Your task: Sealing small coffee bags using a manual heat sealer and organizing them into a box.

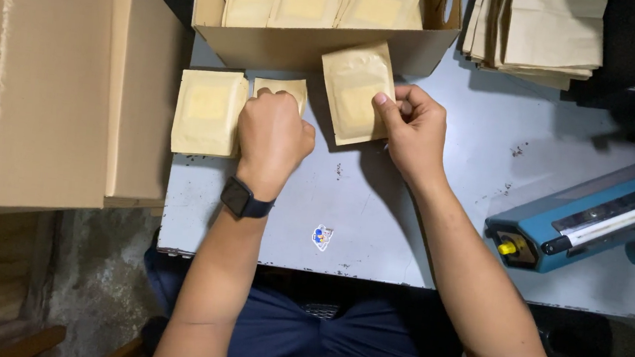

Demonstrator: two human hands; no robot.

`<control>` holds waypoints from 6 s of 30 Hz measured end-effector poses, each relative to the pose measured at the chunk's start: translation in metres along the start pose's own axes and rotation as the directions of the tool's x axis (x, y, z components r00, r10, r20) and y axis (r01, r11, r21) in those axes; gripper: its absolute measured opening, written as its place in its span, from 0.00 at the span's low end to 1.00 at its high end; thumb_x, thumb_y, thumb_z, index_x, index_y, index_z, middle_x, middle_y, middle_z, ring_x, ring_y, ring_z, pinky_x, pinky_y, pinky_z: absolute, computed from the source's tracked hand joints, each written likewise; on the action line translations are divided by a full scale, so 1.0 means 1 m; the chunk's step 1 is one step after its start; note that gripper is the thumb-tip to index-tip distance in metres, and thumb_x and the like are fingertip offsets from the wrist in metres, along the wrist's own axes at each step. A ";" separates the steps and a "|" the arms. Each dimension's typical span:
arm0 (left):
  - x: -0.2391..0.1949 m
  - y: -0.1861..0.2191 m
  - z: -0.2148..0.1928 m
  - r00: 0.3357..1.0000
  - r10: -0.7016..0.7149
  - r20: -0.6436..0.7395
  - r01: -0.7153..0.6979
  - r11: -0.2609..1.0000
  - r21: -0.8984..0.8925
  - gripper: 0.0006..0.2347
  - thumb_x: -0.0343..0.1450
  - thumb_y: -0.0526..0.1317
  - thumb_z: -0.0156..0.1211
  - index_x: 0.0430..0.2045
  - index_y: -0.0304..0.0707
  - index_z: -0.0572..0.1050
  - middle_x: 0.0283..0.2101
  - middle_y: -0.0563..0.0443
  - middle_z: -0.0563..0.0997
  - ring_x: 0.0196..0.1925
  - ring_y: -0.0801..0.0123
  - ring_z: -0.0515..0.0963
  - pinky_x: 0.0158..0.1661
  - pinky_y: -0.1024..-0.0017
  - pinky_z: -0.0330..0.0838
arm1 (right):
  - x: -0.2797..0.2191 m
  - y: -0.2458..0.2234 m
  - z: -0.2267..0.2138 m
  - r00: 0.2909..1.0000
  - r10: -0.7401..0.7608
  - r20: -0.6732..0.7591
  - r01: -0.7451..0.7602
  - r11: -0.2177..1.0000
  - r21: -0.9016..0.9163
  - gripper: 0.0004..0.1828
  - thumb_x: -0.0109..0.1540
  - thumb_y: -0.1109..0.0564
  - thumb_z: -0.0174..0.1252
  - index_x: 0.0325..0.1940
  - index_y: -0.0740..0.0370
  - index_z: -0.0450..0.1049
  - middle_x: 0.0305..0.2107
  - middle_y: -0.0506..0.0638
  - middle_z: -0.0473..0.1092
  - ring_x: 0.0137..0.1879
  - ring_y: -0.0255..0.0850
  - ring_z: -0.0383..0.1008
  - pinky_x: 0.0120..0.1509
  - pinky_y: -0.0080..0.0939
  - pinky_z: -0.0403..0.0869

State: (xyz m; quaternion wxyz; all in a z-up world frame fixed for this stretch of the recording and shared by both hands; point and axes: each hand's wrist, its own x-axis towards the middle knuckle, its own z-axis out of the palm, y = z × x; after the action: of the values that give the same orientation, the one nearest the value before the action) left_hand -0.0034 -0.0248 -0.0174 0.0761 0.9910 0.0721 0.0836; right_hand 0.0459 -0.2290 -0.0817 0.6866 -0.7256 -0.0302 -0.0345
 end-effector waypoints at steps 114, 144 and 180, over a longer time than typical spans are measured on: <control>-0.005 -0.012 -0.009 0.996 0.083 -0.019 -0.085 0.979 -0.183 0.20 0.60 0.36 0.72 0.44 0.25 0.77 0.47 0.30 0.75 0.51 0.38 0.77 0.51 0.52 0.73 | -0.043 -0.077 0.052 0.846 -0.009 0.532 0.401 0.669 -0.626 0.20 0.60 0.62 0.55 0.57 0.65 0.77 0.21 0.57 0.78 0.31 0.56 0.81 0.40 0.51 0.77; -0.002 -0.017 -0.016 0.997 0.073 0.029 -0.063 0.962 -0.266 0.16 0.62 0.34 0.68 0.42 0.25 0.78 0.41 0.33 0.78 0.45 0.38 0.81 0.46 0.51 0.76 | -0.040 -0.075 0.051 0.832 -0.050 0.553 0.430 0.689 -0.584 0.17 0.61 0.62 0.57 0.53 0.67 0.78 0.18 0.57 0.76 0.28 0.53 0.80 0.38 0.47 0.77; -0.002 -0.018 -0.019 0.995 0.073 0.069 -0.052 0.962 -0.267 0.13 0.63 0.36 0.70 0.38 0.25 0.80 0.39 0.34 0.78 0.44 0.39 0.82 0.47 0.52 0.76 | -0.036 -0.068 0.046 0.819 -0.114 0.563 0.470 0.697 -0.542 0.11 0.60 0.61 0.57 0.44 0.62 0.81 0.21 0.55 0.78 0.31 0.53 0.81 0.38 0.48 0.78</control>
State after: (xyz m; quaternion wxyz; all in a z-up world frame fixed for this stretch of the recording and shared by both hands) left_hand -0.0109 -0.0043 -0.0022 0.2079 0.9762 0.0260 0.0563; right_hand 0.0039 -0.1790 -0.0196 0.3393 -0.8887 -0.3071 0.0287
